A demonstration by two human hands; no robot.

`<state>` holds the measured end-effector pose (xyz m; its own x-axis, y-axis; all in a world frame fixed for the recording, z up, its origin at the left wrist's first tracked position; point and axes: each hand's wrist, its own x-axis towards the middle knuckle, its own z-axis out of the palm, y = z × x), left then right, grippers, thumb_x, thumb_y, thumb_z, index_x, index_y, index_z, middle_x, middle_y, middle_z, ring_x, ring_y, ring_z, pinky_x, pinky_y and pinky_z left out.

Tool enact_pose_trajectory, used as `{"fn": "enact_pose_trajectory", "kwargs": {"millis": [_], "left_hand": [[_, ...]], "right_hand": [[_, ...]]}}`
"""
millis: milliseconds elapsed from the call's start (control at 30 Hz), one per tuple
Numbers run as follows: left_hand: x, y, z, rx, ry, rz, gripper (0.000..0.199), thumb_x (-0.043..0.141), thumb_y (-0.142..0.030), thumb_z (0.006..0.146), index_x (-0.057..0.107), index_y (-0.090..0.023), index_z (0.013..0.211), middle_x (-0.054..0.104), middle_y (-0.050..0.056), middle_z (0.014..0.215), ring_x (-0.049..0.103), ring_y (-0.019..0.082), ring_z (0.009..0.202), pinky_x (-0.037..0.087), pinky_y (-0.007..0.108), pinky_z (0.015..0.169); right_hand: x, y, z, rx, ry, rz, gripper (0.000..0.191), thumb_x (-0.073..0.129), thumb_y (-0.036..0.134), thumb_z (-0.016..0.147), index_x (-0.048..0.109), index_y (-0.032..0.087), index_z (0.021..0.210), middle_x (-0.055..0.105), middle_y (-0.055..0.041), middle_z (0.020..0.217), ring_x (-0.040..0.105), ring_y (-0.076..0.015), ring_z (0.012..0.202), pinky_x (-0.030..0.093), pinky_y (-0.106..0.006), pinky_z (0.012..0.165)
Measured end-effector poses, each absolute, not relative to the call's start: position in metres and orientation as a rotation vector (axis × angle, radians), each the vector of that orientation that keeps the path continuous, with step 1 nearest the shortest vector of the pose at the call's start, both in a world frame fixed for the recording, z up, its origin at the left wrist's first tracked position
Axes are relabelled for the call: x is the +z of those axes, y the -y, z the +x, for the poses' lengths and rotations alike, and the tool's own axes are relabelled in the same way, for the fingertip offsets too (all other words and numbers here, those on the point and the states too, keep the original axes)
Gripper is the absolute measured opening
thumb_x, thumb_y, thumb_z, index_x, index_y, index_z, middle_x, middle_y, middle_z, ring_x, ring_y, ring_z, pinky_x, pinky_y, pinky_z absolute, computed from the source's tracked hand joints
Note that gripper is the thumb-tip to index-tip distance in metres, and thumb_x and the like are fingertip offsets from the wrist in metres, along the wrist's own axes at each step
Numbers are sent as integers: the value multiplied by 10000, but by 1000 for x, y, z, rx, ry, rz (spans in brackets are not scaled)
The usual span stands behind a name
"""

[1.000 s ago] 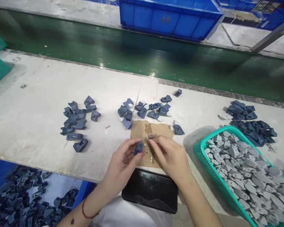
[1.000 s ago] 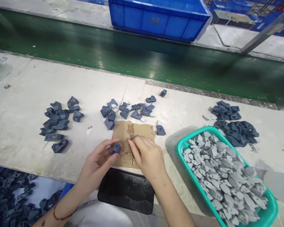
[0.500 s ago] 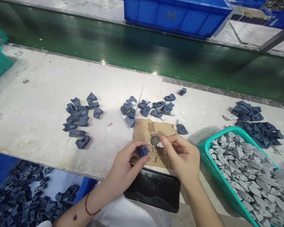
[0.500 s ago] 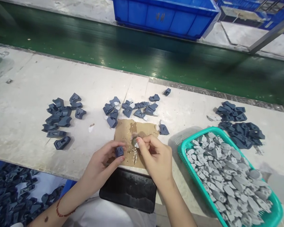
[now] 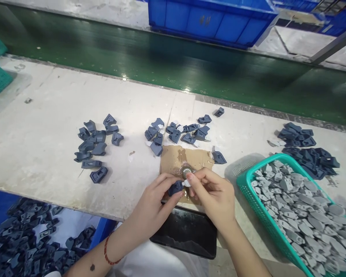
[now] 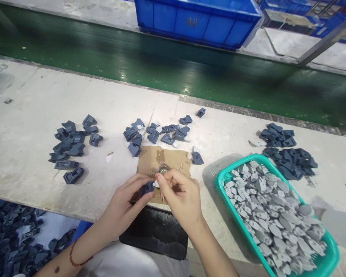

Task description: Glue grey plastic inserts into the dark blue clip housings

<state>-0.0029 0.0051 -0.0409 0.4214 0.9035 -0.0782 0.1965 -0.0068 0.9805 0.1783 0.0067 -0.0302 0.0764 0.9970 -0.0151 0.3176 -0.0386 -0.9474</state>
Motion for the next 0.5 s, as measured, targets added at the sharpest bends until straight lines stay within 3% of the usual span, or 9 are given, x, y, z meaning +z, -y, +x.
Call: {"fn": "enact_pose_trajectory", "kwargs": {"millis": [233, 500], "left_hand": [[-40, -5, -4, 753, -1023, 1560, 253, 545, -320, 1086, 680, -244, 1287, 660, 61, 1139, 614, 141, 801, 529, 236, 693], [-40, -6, -3, 734, -1038, 1610, 257, 515, -295, 1094, 663, -235, 1295, 668, 67, 1137, 631, 157, 811, 541, 267, 731]], "right_hand": [[-28, -8, 175, 950, 1463, -1480, 362, 648, 358, 991, 587, 199, 672, 573, 40, 498, 495, -87, 435, 398, -205, 458], [-25, -7, 177, 807, 1661, -1411, 325, 607, 257, 1018, 564, 206, 700, 567, 57, 532, 500, -77, 460, 408, -201, 500]]}}
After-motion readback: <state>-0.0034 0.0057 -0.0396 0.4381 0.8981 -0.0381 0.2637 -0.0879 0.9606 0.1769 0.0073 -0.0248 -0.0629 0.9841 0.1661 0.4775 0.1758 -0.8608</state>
